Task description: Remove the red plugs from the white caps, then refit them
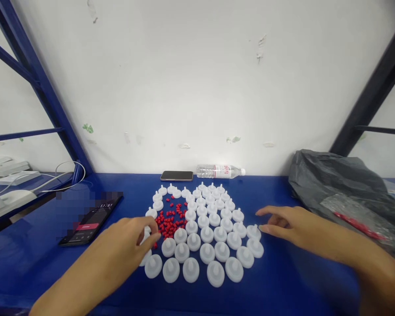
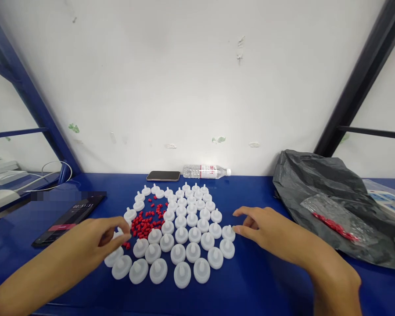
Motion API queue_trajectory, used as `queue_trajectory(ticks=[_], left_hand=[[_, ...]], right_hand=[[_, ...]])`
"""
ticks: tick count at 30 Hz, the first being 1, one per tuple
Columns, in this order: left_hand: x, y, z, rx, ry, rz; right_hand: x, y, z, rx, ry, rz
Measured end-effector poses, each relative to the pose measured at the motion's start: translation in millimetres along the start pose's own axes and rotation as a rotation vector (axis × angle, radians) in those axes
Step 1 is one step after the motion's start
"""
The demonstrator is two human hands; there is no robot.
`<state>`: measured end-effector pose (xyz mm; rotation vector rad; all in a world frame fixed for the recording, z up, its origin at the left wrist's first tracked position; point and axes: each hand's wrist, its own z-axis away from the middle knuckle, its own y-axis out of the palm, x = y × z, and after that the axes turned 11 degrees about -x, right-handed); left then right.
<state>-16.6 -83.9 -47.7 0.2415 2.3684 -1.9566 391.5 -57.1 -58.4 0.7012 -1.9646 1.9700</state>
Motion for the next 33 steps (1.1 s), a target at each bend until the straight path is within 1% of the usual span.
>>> queue_trajectory(ticks=[2, 5, 7, 13, 21, 24, 28, 31, 33], left_hand=[[-4.9, 5.6, 5.7, 0.061, 0.015, -0.046], [-9.9, 10.3, 6.5, 0.099, -0.037, -0.135], [-10.9, 11.1, 3.6, 0.111, -0.059, -0.158], [-7.1, 13.7, -5.9, 0.155, -0.063, -0.174], [-16.1, 13.2, -3.6, 0.159, -0.095, -0.222], [-18.6, 13.5, -4.6, 0.147, -0.089, -0.215], [-24.3, 7.8, -5.1, 0.094, -0.077, -0.174], [-28.7, 0.0, -2.4, 0.037, -0.059, -0.124], [-29.9, -4.1, 0.5, -0.023, -0.044, -0.055]], right_hand=[[0.3, 0.1, 0.6, -0.003, -0.002, -0.001], [1.4, -0.2, 0.9, -0.009, -0.002, 0.012], [2.2, -0.5, 0.7, -0.001, -0.002, 0.023], [3.1, -0.8, 0.7, 0.018, 0.010, 0.024], [7.3, -4.1, 1.4, 0.022, -0.034, 0.001], [11.1, -3.2, -0.2, 0.041, -0.036, -0.006], [25.5, 1.9, -0.3, 0.044, -0.037, 0.005], [35.3, 6.6, 0.7, 0.002, -0.085, 0.075], [36.5, 8.4, 0.3, -0.050, -0.102, 0.151]])
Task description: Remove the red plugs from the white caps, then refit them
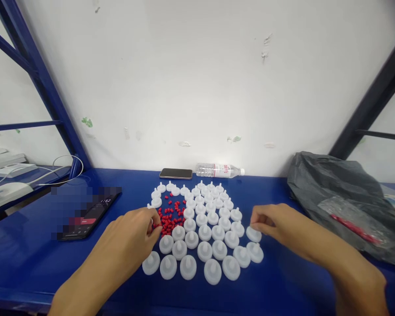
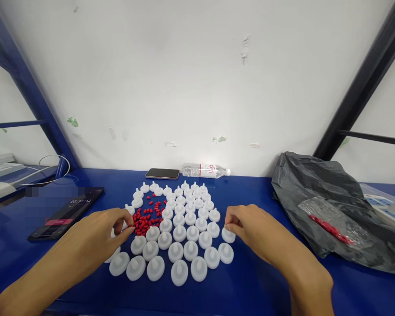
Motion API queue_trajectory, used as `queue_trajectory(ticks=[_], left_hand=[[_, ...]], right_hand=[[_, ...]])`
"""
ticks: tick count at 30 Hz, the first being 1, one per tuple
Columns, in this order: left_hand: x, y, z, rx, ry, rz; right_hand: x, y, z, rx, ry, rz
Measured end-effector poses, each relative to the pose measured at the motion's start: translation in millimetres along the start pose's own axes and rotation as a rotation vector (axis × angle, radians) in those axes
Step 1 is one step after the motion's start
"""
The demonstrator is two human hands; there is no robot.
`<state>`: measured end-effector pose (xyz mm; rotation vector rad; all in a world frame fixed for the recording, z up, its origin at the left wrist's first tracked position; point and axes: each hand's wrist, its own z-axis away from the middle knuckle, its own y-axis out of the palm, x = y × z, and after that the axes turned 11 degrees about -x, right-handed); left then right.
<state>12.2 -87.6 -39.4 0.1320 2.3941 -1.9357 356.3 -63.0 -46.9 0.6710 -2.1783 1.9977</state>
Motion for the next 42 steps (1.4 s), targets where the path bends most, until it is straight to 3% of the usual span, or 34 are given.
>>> queue_trajectory(ticks=[7, 16, 26, 32, 42], left_hand=[[0.6, -3.8, 3.0, -0.165, 0.011, 0.254], [-4.1, -9.8, 5.9, -0.236, 0.006, 0.452], [-19.4, -26.1, 21.0, -0.037, -0.057, 0.998], [-28.8, -30.7, 24.5, 0.146, -0.053, 1.173], [-37.6, -24.1, 23.3, 0.104, -0.030, 1.220]], right_hand=[[-6.0, -3.3, -3.1, -0.204, -0.046, -0.029], [37.0, -0.9, 1.5, -0.232, -0.192, -0.257], [90.6, 15.3, 6.7, -0.297, -0.373, -0.211], [104.5, 15.9, 10.1, -0.261, -0.418, -0.198], [103.1, 15.4, 12.2, -0.270, -0.494, -0.225]])
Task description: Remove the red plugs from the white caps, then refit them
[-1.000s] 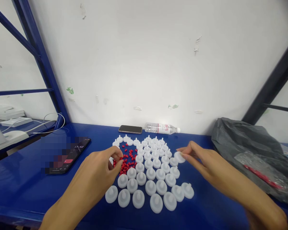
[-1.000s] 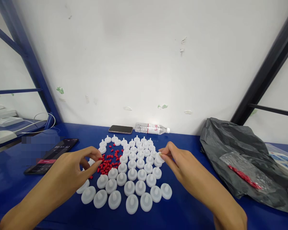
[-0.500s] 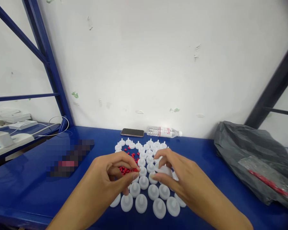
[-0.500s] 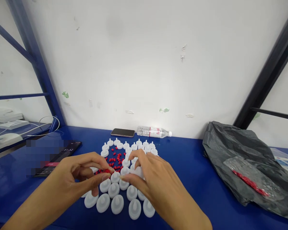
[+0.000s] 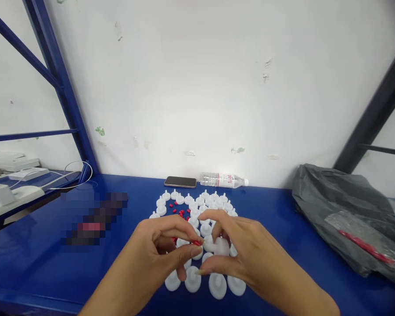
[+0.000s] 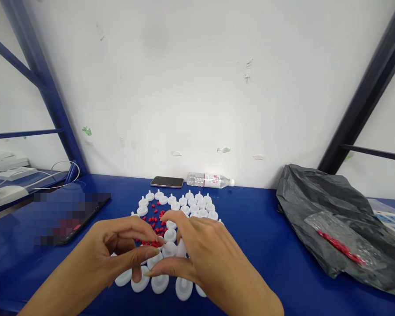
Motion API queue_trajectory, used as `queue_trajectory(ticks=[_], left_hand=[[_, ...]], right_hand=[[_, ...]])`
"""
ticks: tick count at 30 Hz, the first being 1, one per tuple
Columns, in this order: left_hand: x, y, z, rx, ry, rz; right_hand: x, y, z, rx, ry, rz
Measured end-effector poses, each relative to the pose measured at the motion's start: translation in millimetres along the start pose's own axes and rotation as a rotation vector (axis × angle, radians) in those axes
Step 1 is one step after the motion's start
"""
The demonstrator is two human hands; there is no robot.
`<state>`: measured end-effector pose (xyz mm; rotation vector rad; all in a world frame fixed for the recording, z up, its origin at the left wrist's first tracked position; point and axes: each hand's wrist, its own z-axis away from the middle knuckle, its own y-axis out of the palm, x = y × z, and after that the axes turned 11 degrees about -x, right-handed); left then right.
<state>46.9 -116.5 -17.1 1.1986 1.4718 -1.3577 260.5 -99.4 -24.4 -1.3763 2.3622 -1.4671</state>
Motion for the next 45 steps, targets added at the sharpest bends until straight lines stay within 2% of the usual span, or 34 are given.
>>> queue_trajectory(ticks=[4, 9, 13, 16, 20, 22, 25, 27, 32, 36, 40, 45], left_hand=[[4.4, 3.6, 0.2, -0.036, 0.054, 0.021], [9.5, 8.7, 2.0, -0.041, 0.018, 0.019], [10.3, 13.2, 3.0, -0.079, 0.052, 0.004], [10.6, 15.6, 3.5, -0.162, 0.181, -0.088], [13.8, 16.5, 3.5, -0.335, 0.454, -0.215], [16.0, 16.8, 3.5, -0.363, 0.607, -0.235], [18.6, 18.2, 4.0, -0.325, 0.809, -0.249], [19.4, 19.8, 4.4, -0.292, 0.871, -0.258], [19.6, 22.9, 4.1, -0.264, 0.873, -0.245], [20.9, 21.8, 4.5, -0.256, 0.922, -0.229], [19.7, 19.6, 8.8, -0.276, 1.034, -0.306], [15.6, 22.3, 16.6, -0.280, 1.047, -0.411]], right_hand=[[-0.3, -0.6, -0.2, 0.012, 0.015, -0.015], [-0.4, -1.4, -0.8, 0.034, 0.029, -0.048], [0.0, -1.7, -0.4, 0.050, 0.124, -0.129], [0.3, -2.3, 0.0, 0.045, 0.194, -0.200], [2.7, -5.2, 1.5, 0.061, 0.227, -0.213], [4.9, -6.9, 3.0, 0.054, 0.236, -0.205], [7.6, -8.3, 5.5, 0.024, 0.220, -0.203], [7.9, -8.3, 6.4, 0.014, 0.199, -0.214], [6.1, -6.7, 6.8, 0.056, 0.156, -0.256], [8.0, -6.7, 9.2, 0.055, 0.192, -0.243], [10.4, -11.4, 12.0, 0.036, 0.263, -0.288], [15.3, -20.6, 9.7, 0.066, 0.249, -0.309]])
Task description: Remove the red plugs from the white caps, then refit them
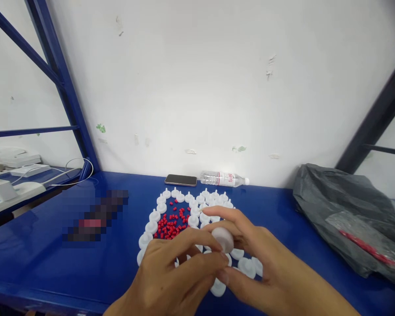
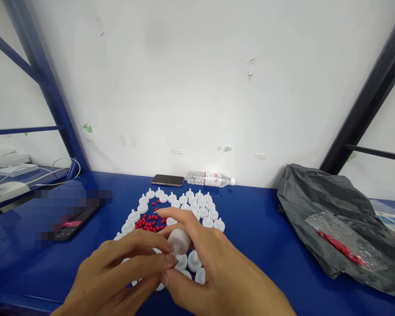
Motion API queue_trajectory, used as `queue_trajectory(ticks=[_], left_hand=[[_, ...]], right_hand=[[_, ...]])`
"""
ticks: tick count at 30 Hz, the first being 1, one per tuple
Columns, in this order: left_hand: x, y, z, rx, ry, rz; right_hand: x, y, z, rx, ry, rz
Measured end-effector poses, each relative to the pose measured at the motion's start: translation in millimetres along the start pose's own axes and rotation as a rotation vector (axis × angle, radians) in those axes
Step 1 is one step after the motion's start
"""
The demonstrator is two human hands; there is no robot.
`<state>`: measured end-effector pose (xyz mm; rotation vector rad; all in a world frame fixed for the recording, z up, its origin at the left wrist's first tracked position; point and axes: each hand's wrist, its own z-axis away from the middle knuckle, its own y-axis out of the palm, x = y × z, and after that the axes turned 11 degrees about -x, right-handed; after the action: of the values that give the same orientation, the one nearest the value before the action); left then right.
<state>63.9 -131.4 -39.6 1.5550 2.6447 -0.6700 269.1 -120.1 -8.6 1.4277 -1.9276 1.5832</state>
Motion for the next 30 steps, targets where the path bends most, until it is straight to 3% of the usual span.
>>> queue_trajectory(ticks=[5, 7, 15, 21, 24, 27, 30], left_hand=[[5.9, -1.3, 1.9, 0.025, 0.041, -0.034], [11.6, -8.0, 0.1, 0.046, 0.055, -0.066], [26.5, -51.4, -14.1, -0.083, -0.100, -0.296], [30.9, -59.2, -19.6, -0.117, -0.189, -0.319], [40.4, -58.1, -18.9, 0.045, -0.219, -0.349], [55.7, -54.2, -13.5, 0.349, -0.322, -0.425], [69.0, -47.1, -6.3, 0.644, -0.417, -0.524]], right_hand=[[-0.2, 2.2, -6.2, 0.042, -0.048, -0.166], [-5.9, 3.3, -8.0, 0.000, -0.043, -0.199], [-25.6, -14.5, -6.8, -0.404, -0.020, -0.075], [-23.5, -14.8, -8.9, -0.597, 0.031, -0.133], [-27.0, -14.4, -12.2, -0.619, 0.069, -0.046], [-40.7, -22.7, -15.1, -0.567, 0.115, 0.236], [-67.0, -39.9, -15.2, -0.496, 0.063, 0.496]])
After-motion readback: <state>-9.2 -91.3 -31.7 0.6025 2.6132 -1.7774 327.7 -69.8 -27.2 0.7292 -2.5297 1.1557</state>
